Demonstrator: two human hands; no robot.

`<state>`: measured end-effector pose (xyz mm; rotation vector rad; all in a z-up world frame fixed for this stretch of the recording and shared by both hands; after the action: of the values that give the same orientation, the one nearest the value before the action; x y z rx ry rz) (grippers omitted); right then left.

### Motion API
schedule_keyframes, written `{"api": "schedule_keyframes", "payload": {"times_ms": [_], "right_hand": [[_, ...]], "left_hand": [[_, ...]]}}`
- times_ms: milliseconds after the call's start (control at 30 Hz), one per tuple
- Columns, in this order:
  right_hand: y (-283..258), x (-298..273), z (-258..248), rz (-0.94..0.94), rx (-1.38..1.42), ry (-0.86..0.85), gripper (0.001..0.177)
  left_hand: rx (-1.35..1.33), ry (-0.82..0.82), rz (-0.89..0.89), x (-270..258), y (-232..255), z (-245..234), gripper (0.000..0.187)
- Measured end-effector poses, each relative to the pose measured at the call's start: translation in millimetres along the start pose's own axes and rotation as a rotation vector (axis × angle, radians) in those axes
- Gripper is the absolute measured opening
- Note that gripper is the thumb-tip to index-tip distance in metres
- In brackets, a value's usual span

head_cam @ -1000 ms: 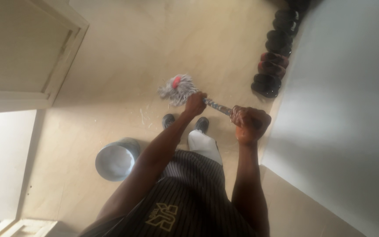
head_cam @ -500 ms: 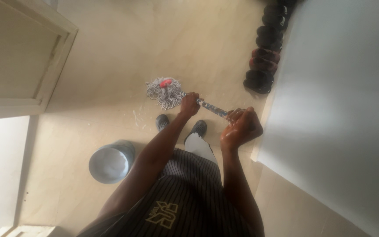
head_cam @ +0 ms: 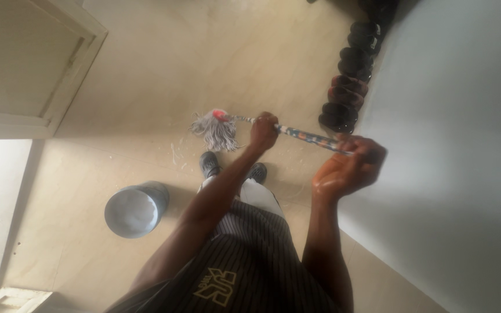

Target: The person mops the floor and then wrings the mop head over a bucket by hand.

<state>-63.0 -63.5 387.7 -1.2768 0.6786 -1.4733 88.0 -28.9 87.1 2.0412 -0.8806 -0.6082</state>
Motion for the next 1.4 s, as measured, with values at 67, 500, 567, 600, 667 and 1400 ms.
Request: {"api": "schedule_keyframes", "payload": {"times_ms": [67,500,567,600,667,1400], "right_hand": [[10,-9,8,-0.007,-0.172,-0.063,0.016],[13,7,-45,0.127,-0.108,-0.412,0.035],[21,12,-53,0.149,-0.021,-0.437,0.038],[26,14,-54,0.174,0.066,-0.459,0.041],[36,12,-54,0.18,0.107,-0.473,0.04],[27,11,-18,0.353,0.043,-0.563,0.026]], "left_hand": [[-0.022,0.271,0.021,-10,-9,6,0.008],[-0.014,-0.264,0.139,5,-33,130,0.005],[0.003,-0.309,0.126,2,-27,130,0.005],[-0.006,-0.278,0.145,0,-24,124,0.005],[-0.011,-0.246,0.166,-5,-23,112,0.006],[-0.073,0.024,-0.098,-49,-28,92,0.017]]}}
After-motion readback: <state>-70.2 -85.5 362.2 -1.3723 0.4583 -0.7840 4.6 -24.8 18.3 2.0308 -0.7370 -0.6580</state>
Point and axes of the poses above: each hand's wrist, its own x-axis towards the middle knuckle, its own z-axis out of the palm, y = z × x, the point moved 6 cm from there along x, towards the middle knuckle, and after that the axes turned 7 degrees about -x, right-handed, at the moved point
